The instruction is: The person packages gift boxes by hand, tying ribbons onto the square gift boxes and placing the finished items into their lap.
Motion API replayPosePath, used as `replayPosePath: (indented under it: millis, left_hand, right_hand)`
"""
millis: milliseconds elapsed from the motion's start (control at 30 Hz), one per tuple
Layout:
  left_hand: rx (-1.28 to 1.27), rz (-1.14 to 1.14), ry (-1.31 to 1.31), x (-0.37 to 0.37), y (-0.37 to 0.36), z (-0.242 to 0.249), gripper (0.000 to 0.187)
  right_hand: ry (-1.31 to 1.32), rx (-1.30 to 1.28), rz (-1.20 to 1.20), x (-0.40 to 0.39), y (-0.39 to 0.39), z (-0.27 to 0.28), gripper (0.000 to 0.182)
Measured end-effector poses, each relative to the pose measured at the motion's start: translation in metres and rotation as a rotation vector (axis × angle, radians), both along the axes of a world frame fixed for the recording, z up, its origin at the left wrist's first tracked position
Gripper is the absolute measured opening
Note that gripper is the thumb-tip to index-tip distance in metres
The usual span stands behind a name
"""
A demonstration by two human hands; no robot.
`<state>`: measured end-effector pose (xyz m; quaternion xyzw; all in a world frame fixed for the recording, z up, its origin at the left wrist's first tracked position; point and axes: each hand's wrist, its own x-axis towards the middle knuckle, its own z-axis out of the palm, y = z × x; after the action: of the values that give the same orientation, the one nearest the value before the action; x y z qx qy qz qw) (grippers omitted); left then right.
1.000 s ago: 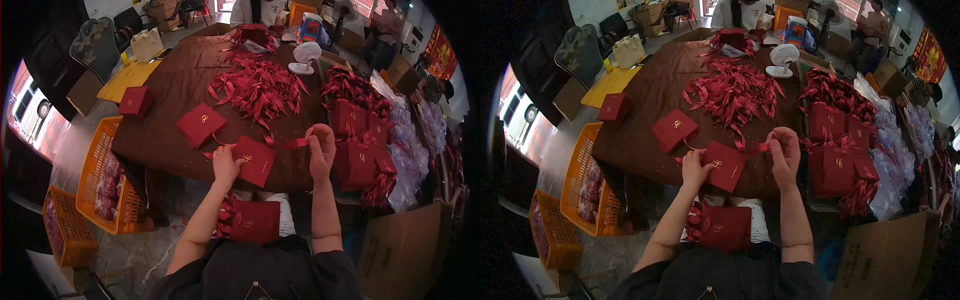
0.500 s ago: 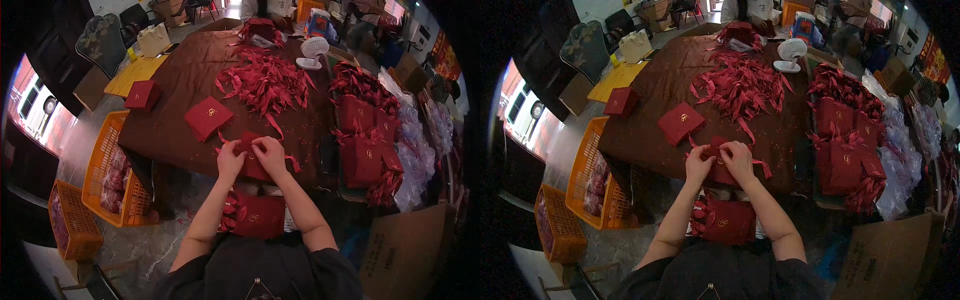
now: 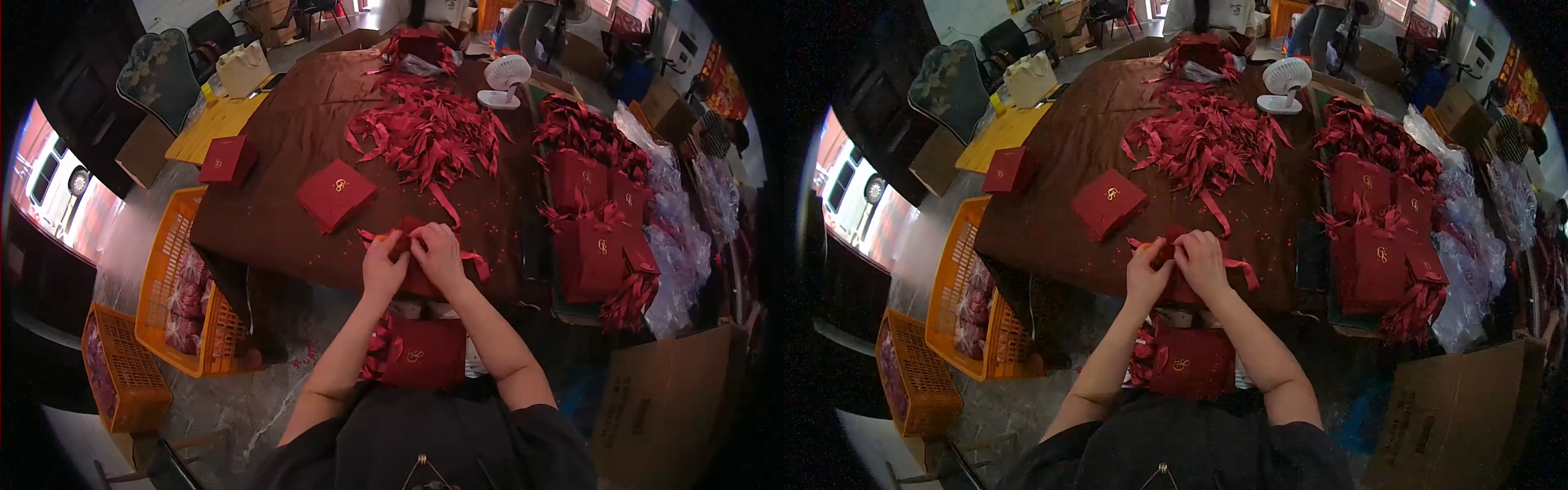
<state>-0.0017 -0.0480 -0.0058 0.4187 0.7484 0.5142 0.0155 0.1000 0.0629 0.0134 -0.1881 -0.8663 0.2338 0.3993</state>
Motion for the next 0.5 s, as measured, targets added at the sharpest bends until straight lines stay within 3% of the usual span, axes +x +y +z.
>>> replayPosePath:
  millis: [200, 333, 433, 500]
  left_hand:
    - [-0.097, -0.046, 0.051, 0.007, -0.007, 0.016, 0.047]
    - [-0.163, -0.049, 0.082, 0.008, -0.008, 0.016, 0.047]
    - [-0.143, -0.064, 0.133, 0.011, -0.009, 0.011, 0.047]
    - [-0.12, -0.068, 0.138, 0.014, -0.008, 0.008, 0.044]
  right_hand:
    - [-0.133, 0.303, 0.143, 0.005, 0.015, 0.007, 0.018]
    - [-0.208, 0.322, 0.196, 0.004, 0.023, 0.007, 0.019]
    - [-0.182, 0.269, 0.232, 0.004, 0.025, 0.006, 0.016]
    - [-0.174, 0.039, 0.279, 0.005, 0.028, 0.004, 0.015]
